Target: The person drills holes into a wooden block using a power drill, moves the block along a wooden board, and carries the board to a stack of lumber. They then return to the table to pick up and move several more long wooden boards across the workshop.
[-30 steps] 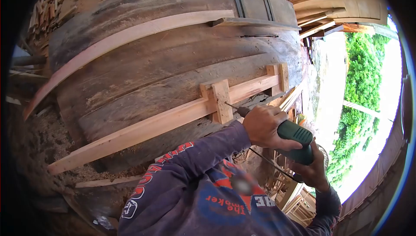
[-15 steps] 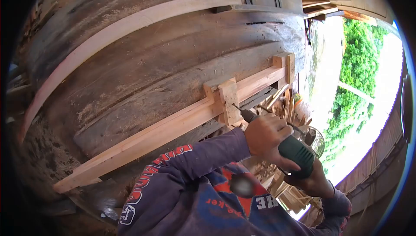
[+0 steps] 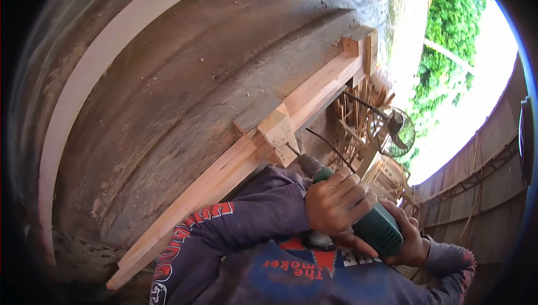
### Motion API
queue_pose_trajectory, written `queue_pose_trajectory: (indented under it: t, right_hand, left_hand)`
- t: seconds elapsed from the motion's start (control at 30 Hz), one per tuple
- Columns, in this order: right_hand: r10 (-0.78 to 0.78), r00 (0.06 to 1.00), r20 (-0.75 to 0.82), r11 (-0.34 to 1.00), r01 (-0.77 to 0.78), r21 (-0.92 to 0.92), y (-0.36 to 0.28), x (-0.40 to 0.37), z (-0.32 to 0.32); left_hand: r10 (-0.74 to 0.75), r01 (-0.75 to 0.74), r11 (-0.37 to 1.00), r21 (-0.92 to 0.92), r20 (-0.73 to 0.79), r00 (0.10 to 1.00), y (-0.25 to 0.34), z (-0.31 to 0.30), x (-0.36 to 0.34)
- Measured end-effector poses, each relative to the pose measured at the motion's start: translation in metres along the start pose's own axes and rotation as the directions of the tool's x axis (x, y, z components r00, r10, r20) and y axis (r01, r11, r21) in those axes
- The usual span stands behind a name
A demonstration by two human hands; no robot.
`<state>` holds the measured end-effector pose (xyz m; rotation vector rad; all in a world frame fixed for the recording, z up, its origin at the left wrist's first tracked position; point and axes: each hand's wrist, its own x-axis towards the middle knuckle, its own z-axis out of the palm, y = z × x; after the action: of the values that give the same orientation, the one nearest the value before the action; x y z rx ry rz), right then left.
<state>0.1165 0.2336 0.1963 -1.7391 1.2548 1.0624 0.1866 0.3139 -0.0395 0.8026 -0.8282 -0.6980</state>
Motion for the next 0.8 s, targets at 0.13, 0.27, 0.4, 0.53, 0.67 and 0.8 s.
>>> queue_pose_trajectory:
  t: [0.13,0.27,0.4,0.53,0.67,0.8]
  right_hand:
    - [0.067,0.981,0.183,0.997,-0.07,0.013,0.012,0.001,-0.011]
    - [-0.043,0.995,0.087,0.999,0.042,0.014,0.007,0.01,-0.01]
    - [-0.031,0.984,0.177,0.998,0.041,-0.05,-0.001,0.018,-0.016]
    - [0.001,0.986,0.165,0.996,0.014,-0.09,0.0,0.018,-0.011]
    - [-0.085,0.996,0.023,0.988,0.087,-0.131,0.008,0.02,0.0]
    - [-0.054,0.994,0.093,0.984,0.069,-0.167,0.004,0.025,-0.005]
  left_hand:
    - [0.018,-0.02,0.999,0.048,0.029,0.999,-0.006,-0.001,0.001]
    - [0.016,-0.017,0.998,0.06,0.012,1.0,-0.01,-0.005,0.001]
    - [0.029,-0.031,0.999,0.045,0.035,0.999,-0.013,-0.006,-0.007]
    - [0.03,-0.031,0.998,0.061,0.01,0.999,-0.015,-0.005,-0.006]
    - [0.062,-0.063,0.994,0.094,0.011,0.998,-0.02,-0.005,-0.007]
    - [0.056,-0.055,0.994,0.091,-0.009,0.998,-0.022,-0.006,-0.005]
